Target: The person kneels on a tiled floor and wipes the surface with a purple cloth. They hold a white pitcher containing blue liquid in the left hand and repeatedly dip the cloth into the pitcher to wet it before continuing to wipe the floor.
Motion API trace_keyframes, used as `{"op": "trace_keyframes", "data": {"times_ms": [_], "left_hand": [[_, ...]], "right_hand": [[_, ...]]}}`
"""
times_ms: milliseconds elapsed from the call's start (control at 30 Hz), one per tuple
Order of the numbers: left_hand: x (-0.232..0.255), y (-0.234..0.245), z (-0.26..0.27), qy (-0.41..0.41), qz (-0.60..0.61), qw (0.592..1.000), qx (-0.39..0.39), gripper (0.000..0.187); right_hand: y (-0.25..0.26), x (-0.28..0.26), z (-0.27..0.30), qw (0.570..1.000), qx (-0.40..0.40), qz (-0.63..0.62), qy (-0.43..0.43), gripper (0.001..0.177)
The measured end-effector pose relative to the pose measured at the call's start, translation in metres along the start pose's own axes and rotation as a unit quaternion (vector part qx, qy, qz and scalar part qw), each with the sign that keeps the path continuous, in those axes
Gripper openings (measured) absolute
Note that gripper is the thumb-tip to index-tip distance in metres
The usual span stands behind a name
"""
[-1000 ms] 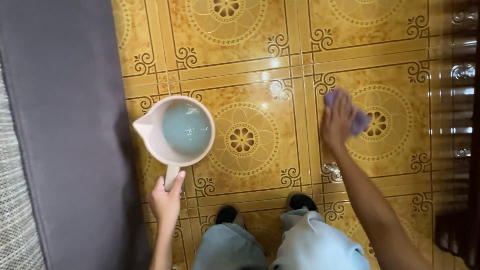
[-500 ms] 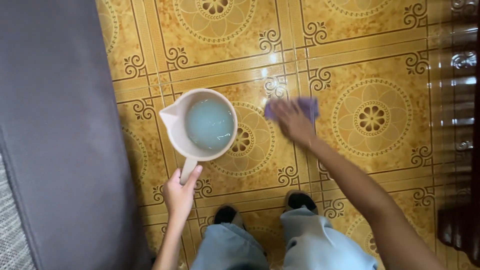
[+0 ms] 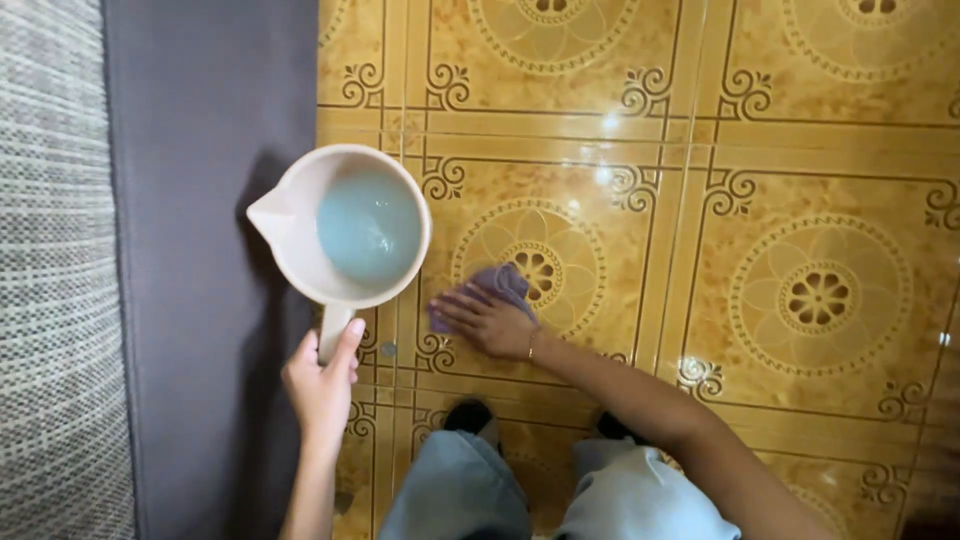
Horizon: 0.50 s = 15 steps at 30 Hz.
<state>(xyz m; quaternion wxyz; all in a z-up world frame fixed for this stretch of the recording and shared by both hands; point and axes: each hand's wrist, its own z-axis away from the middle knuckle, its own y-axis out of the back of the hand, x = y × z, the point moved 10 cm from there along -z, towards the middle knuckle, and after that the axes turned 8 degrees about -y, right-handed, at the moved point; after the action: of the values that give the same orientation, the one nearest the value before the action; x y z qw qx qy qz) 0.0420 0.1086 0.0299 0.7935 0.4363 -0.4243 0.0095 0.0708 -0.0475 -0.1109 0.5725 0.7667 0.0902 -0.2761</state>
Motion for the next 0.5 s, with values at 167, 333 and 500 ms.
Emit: {"op": "trace_keyframes", "data": {"times_ms": [167, 333, 500], "left_hand": [[-0.003, 0.012, 0.002, 0.018, -0.011, 1.0, 0.003, 0.031], [-0.005, 0.018, 0.01, 0.036, -0.001, 0.999, 0.001, 0.031], [0.001, 0.017, 0.012, 0.049, -0.053, 0.997, -0.03, 0.032]], "right_hand": [[0.054, 0.049, -0.068, 0.989, -0.088, -0.041, -0.114, 0.042], [0.114, 0.154, -0.104, 0.9, 0.048, -0.196, -0.386, 0.041], [0.108, 0.125, -0.102, 0.937, 0.109, -0.026, -0.331, 0.033]]}}
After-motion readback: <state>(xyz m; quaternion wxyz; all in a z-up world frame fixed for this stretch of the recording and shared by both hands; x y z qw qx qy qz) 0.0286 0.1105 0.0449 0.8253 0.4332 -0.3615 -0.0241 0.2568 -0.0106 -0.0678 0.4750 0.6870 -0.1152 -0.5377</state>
